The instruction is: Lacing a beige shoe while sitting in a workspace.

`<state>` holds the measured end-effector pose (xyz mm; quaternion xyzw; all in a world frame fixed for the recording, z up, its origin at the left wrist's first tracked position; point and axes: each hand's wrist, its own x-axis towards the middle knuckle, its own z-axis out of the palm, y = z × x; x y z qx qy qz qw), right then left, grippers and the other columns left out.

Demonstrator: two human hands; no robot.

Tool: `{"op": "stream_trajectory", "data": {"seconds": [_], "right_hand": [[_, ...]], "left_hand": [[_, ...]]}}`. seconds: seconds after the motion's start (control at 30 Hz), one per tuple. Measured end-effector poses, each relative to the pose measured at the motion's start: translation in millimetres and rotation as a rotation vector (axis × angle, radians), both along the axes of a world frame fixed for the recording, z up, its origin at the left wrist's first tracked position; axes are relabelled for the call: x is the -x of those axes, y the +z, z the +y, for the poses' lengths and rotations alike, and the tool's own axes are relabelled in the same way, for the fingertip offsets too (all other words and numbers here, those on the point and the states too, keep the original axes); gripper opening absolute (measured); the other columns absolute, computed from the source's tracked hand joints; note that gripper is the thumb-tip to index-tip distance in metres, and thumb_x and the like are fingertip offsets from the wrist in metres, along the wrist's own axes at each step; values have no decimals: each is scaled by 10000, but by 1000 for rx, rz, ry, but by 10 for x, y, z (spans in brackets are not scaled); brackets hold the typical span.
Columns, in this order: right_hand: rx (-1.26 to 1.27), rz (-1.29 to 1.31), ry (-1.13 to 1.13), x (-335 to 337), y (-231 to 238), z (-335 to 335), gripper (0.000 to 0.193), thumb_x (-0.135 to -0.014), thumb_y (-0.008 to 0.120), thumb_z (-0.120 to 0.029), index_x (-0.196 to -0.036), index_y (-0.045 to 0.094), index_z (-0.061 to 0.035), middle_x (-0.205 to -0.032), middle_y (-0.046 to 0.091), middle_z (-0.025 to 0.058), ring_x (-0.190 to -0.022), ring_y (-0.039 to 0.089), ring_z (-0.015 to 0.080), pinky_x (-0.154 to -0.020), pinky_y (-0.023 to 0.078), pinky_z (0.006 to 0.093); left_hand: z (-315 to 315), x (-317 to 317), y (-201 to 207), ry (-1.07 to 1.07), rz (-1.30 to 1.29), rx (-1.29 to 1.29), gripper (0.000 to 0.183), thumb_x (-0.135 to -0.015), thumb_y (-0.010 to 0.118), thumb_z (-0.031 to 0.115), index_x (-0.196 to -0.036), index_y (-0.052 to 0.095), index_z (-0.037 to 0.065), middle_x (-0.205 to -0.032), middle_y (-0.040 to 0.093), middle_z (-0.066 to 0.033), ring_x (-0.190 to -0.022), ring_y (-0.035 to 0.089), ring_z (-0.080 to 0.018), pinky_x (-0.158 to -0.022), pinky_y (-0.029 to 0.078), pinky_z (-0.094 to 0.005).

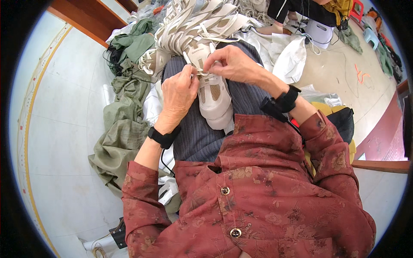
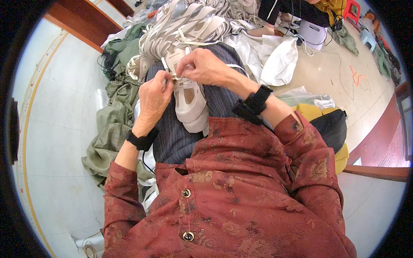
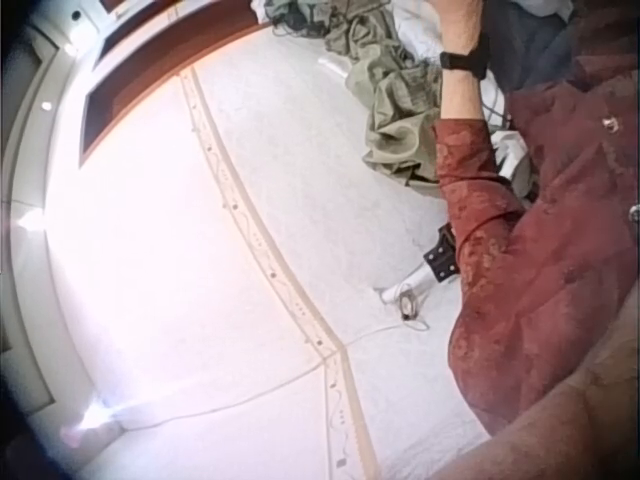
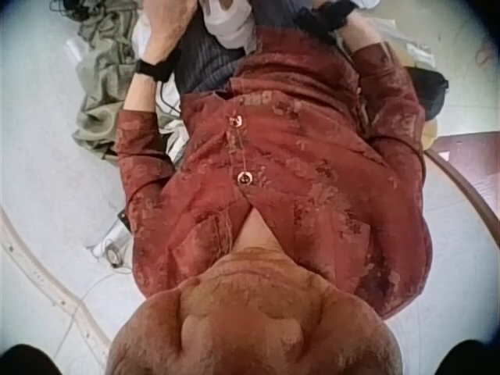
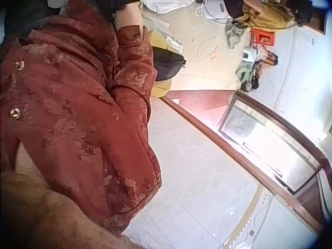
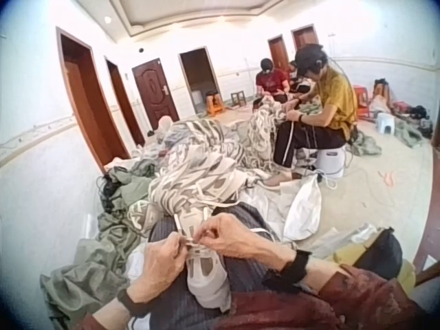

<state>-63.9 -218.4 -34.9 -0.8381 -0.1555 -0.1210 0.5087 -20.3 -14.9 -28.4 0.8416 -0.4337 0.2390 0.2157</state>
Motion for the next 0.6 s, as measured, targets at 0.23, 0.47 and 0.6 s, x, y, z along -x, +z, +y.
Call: {"op": "stream_trajectory", "data": {"seconds": [0.23,0.47,0.6], "right_hand": [[255,-228,-171,-73,-108,235,197,-767,620,-78,-916,711,13,-807,687,158,-738,667,266,-690,513,354],[167,-71,-41,-128,1,192,232,-720,588,-85,-892,733,-31,-807,683,218,-832,679,363,-766,538,420],[214,-43,-92,-112,0,225,177,-729,597,-83,-843,702,4,-770,677,203,-764,673,324,-712,526,393]], "left_hand": [[44,-21,-20,-53,-42,43,105,-799,665,72,-876,594,78,-625,588,-95,-524,585,-258,-500,436,-363],[51,4,-8,-61,-28,39,115,-794,676,67,-874,593,79,-611,573,-96,-516,576,-252,-494,425,-359],[54,6,13,-67,19,54,106,-797,676,67,-869,598,71,-608,571,-98,-510,567,-256,-494,426,-354]]}}
